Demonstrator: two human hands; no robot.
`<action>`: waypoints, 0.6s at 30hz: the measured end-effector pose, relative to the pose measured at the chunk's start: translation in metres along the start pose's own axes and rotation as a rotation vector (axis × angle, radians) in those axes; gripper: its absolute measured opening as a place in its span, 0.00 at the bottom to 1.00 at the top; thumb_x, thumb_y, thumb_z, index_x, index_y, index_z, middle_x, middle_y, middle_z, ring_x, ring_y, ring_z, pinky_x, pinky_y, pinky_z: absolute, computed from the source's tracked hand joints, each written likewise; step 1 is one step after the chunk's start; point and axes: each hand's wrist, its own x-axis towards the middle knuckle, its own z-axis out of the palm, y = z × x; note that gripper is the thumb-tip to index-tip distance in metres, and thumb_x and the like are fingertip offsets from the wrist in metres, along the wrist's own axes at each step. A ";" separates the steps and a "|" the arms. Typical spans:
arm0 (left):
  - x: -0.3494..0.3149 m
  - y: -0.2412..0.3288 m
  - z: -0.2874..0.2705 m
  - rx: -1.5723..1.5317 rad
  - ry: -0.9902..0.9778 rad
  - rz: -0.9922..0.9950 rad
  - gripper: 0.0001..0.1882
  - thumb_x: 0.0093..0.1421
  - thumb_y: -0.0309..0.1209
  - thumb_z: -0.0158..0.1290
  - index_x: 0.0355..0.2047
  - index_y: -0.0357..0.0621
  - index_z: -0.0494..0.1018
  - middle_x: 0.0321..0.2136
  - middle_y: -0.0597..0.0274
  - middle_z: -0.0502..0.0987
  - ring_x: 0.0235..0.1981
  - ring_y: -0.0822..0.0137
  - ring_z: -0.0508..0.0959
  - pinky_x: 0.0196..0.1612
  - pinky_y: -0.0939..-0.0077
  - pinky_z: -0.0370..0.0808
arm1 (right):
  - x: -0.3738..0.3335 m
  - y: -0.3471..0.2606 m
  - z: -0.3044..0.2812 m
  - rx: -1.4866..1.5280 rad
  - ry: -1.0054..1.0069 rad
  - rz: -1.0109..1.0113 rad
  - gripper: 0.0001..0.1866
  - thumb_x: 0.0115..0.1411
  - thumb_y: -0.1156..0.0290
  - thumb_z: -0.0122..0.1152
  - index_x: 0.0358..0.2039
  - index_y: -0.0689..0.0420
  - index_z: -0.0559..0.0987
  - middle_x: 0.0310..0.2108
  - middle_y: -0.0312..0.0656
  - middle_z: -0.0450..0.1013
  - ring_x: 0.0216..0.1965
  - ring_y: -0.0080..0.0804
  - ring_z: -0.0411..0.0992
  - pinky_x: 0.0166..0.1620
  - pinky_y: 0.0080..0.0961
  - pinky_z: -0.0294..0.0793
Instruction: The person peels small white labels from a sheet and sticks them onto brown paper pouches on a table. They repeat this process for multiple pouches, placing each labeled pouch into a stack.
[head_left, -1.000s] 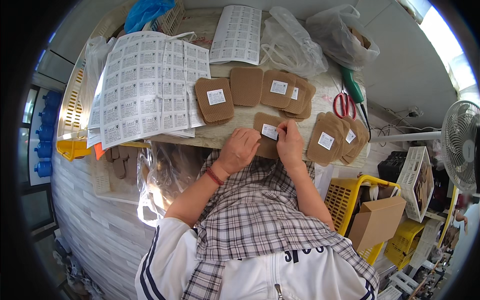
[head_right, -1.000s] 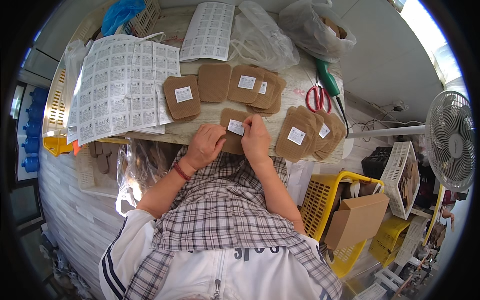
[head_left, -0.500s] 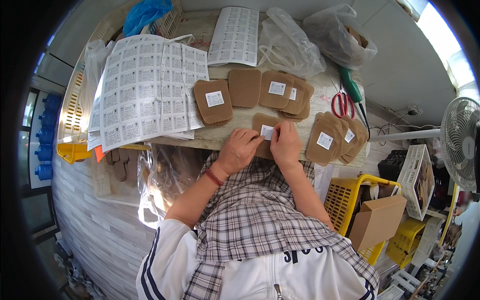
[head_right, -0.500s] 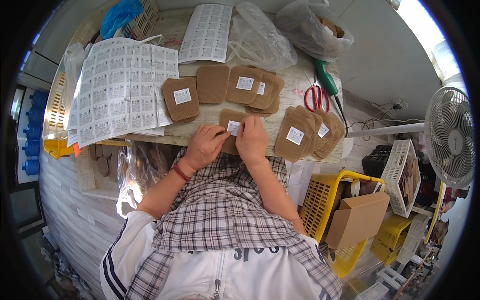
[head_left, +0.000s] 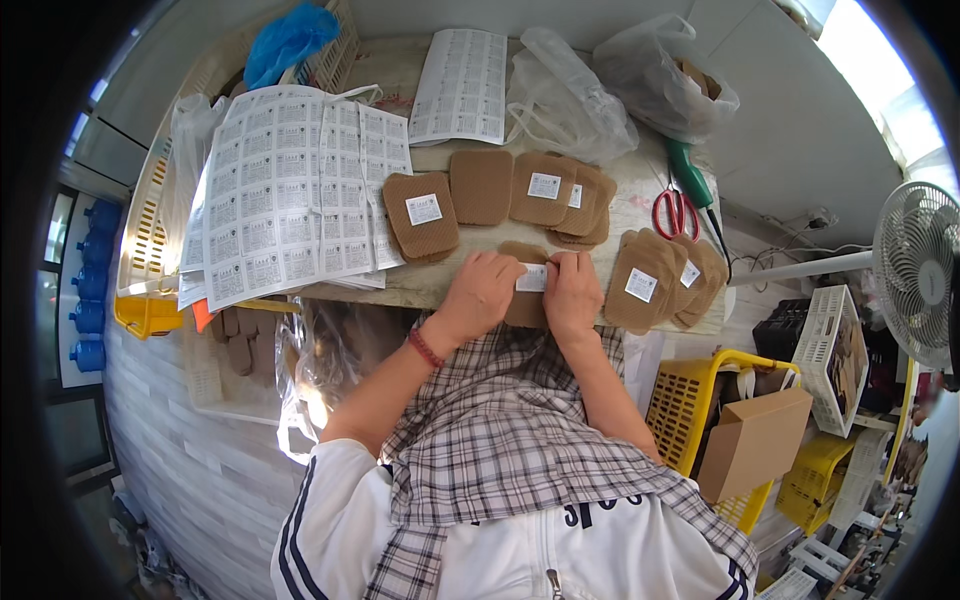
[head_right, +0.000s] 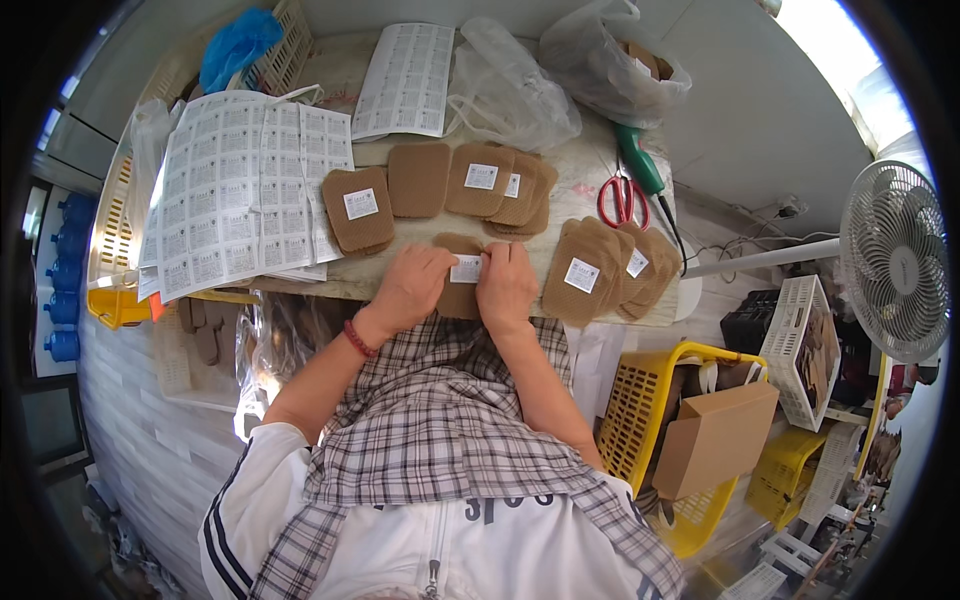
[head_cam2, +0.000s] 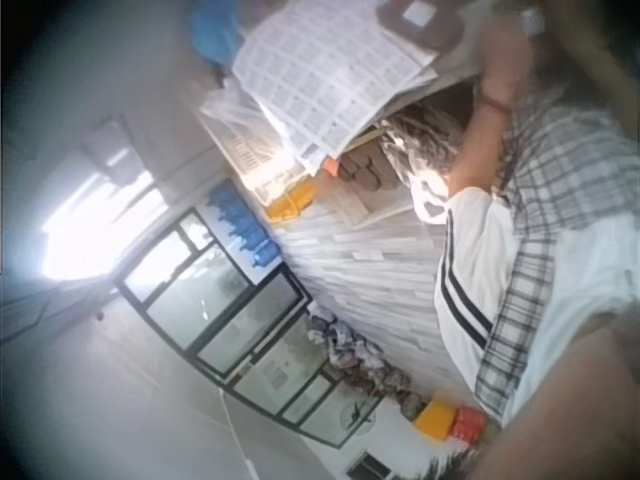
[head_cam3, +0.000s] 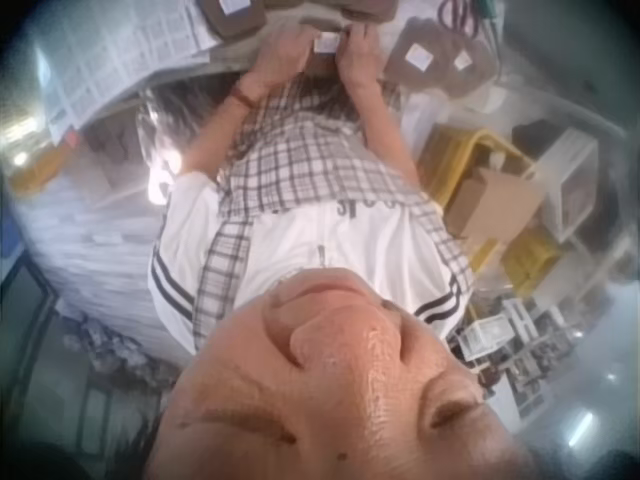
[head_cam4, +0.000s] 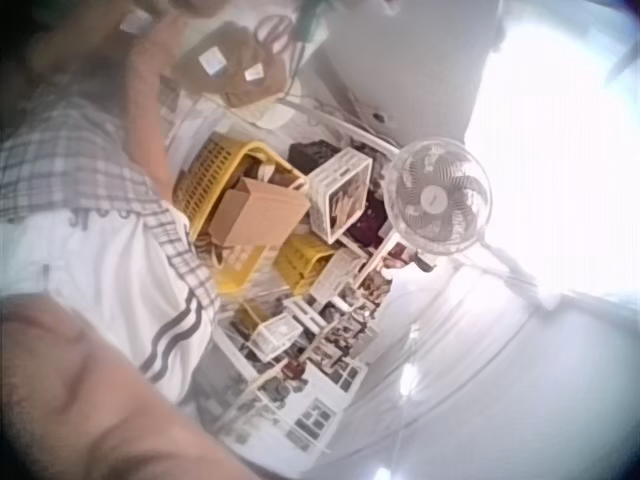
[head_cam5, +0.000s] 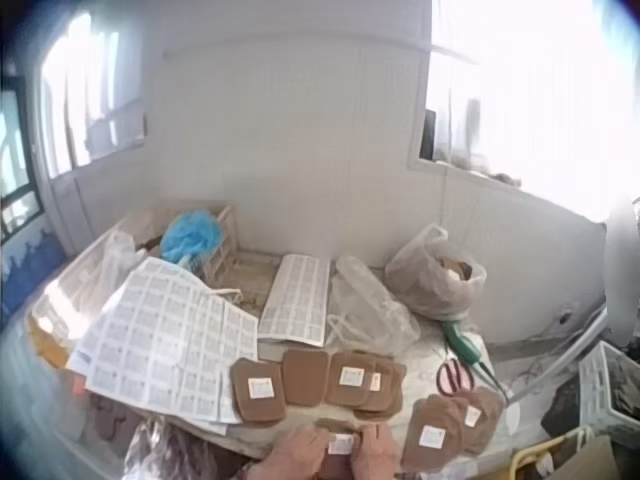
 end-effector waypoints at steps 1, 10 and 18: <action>0.012 -0.002 -0.004 0.050 0.100 0.039 0.18 0.56 0.23 0.55 0.49 0.40 0.76 0.47 0.57 0.77 0.49 0.56 0.75 0.54 0.60 0.69 | 0.001 0.003 -0.004 0.019 0.024 -0.010 0.06 0.60 0.75 0.65 0.37 0.55 0.77 0.35 0.43 0.73 0.36 0.47 0.75 0.38 0.41 0.75; 0.086 -0.044 0.010 0.307 0.247 0.120 0.12 0.56 0.25 0.58 0.41 0.41 0.79 0.41 0.61 0.78 0.50 0.58 0.74 0.58 0.56 0.65 | 0.029 0.081 -0.104 0.021 0.180 0.205 0.06 0.63 0.74 0.64 0.40 0.55 0.79 0.39 0.42 0.78 0.40 0.45 0.75 0.45 0.40 0.73; 0.062 0.010 -0.027 0.333 0.296 0.207 0.05 0.56 0.27 0.57 0.34 0.40 0.77 0.42 0.57 0.78 0.55 0.56 0.74 0.64 0.52 0.64 | 0.024 0.047 -0.096 0.275 0.156 0.134 0.11 0.60 0.76 0.67 0.44 0.58 0.81 0.39 0.44 0.75 0.38 0.40 0.76 0.41 0.34 0.78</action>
